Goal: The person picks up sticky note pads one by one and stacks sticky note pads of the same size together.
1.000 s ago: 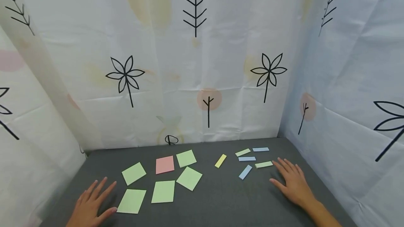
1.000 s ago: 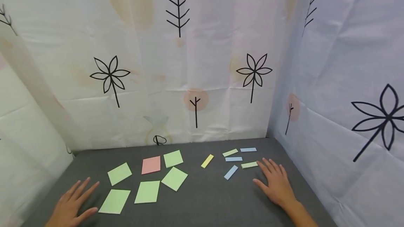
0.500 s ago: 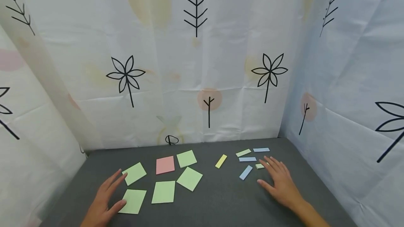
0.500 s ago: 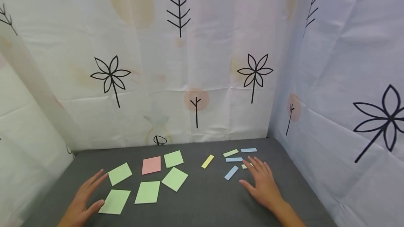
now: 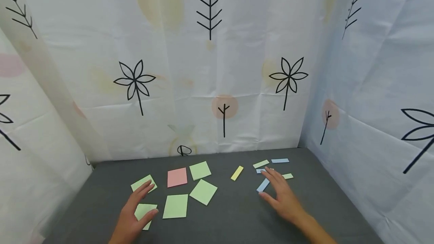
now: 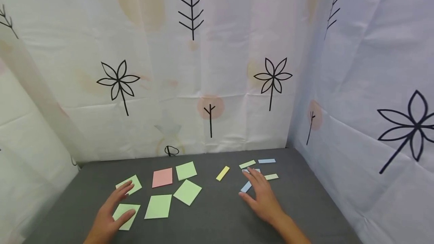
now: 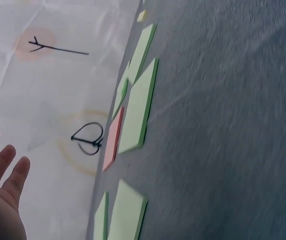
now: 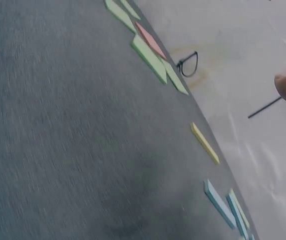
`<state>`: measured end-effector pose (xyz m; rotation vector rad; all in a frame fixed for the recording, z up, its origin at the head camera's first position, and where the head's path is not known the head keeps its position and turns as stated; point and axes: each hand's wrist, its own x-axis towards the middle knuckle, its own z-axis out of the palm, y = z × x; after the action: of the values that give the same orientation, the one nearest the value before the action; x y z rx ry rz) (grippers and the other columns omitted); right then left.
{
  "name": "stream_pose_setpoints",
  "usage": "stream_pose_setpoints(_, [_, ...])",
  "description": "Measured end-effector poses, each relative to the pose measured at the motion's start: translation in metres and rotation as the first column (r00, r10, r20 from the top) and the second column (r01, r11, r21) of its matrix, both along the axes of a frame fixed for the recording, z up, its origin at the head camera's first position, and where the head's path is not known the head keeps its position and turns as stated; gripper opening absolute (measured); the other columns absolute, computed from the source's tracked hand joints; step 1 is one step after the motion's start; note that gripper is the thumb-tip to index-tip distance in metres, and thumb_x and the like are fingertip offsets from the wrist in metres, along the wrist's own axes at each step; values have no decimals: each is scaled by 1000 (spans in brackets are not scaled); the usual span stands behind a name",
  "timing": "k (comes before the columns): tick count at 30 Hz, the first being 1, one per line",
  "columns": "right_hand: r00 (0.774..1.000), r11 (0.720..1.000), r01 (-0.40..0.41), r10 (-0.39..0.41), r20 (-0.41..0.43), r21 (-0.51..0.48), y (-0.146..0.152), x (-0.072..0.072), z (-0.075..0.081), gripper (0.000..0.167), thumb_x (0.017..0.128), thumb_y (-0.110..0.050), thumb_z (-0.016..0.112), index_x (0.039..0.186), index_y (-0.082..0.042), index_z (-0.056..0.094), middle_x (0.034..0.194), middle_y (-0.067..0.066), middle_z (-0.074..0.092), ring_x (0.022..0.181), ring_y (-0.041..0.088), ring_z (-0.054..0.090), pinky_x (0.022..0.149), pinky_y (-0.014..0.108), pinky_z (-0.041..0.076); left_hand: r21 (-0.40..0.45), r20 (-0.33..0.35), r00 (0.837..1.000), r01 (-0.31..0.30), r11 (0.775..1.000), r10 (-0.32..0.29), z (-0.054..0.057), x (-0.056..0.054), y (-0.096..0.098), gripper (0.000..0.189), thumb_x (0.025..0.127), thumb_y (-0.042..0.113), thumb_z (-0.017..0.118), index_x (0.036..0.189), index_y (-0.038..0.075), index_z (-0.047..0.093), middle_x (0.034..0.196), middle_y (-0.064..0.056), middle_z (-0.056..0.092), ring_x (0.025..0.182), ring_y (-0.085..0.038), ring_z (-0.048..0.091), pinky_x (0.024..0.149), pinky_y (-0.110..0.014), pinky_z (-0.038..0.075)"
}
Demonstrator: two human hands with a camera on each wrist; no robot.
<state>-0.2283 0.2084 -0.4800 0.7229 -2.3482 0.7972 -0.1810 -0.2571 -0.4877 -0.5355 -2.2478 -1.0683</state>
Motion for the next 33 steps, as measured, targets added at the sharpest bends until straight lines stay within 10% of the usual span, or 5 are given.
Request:
stream_pose_setpoints(15, [989, 991, -63, 79, 128, -120, -65, 0, -24, 60, 82, -18, 78, 137, -9, 54, 139, 12, 52, 127, 32, 48, 97, 55, 42, 75, 70, 994, -86, 994, 80, -20, -16, 59, 48, 77, 4, 80, 121, 16, 66, 126, -6, 62, 118, -17, 52, 96, -12, 31])
stream_pose_setpoints(24, [946, 985, -84, 127, 299, -154, -94, -11, -36, 56, 87, -28, 73, 135, -6, 55, 135, 14, 55, 126, 34, 48, 99, 56, 39, -51, -8, 988, -156, 986, 156, -29, -33, 78, 38, 70, 7, 86, 106, 10, 72, 108, -5, 69, 103, -28, 61, 85, -50, 46])
stream_pose_setpoints(33, [916, 986, -81, 131, 378, -146, -122, -25, -42, 60, 86, -31, 74, 133, 1, 54, 131, 19, 56, 123, 40, 49, 98, 59, 38, -235, 43, 971, -219, 947, 235, -47, -54, 87, 36, 71, 19, 86, 105, 13, 72, 106, -3, 70, 106, -32, 59, 92, -59, 39])
